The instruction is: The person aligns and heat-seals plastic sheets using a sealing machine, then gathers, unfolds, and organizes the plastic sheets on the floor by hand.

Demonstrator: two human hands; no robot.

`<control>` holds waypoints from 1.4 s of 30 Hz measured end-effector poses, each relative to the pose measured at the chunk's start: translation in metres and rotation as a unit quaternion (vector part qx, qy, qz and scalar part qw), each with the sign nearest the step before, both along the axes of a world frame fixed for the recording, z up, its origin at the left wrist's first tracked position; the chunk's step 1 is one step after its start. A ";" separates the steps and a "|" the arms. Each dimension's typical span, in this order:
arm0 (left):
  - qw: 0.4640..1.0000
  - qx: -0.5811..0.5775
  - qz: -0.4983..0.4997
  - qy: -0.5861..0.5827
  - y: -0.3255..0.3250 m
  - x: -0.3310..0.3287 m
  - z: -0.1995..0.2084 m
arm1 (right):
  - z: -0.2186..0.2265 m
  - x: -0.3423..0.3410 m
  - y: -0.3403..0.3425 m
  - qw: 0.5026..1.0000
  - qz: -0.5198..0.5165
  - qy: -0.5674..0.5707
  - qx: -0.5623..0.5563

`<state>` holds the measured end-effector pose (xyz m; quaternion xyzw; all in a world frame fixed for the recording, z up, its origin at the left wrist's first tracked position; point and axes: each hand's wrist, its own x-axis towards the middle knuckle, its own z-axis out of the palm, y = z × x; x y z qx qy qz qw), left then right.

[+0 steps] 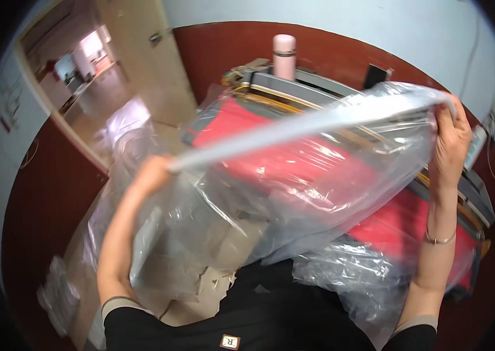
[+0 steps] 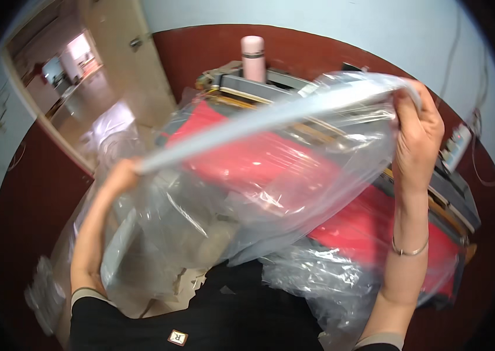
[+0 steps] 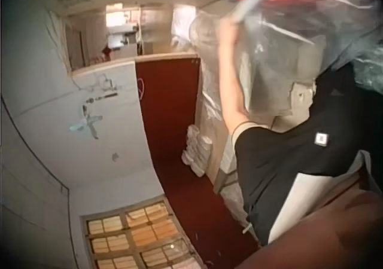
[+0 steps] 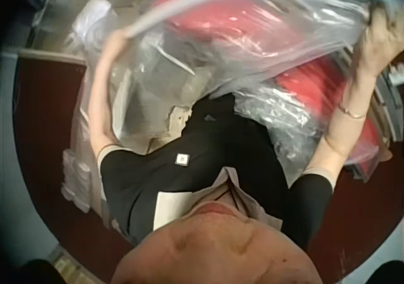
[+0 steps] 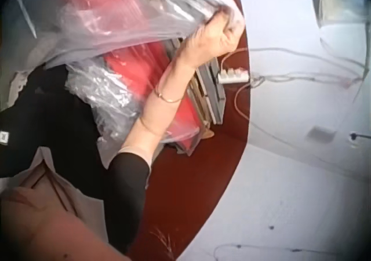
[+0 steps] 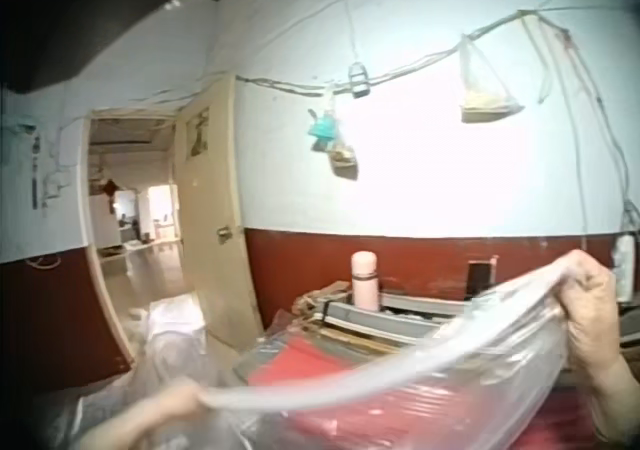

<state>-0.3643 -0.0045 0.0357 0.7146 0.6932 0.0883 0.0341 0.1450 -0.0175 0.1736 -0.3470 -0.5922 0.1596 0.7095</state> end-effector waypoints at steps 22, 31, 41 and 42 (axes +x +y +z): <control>0.802 0.217 -0.541 -0.127 0.007 0.364 0.065 | -0.114 0.140 -0.192 0.813 0.133 -0.508 -0.253; 0.766 -0.028 -0.641 -0.047 0.047 0.577 -0.043 | -0.164 0.138 -0.231 0.710 0.310 -0.493 -0.396; 0.685 -0.241 -0.530 -0.438 0.002 0.643 -0.032 | -0.183 0.214 -0.172 0.943 -0.187 -0.002 -0.275; 0.684 -0.242 -0.534 -0.435 0.000 0.641 -0.029 | -0.192 0.221 -0.161 0.945 -0.216 0.040 -0.244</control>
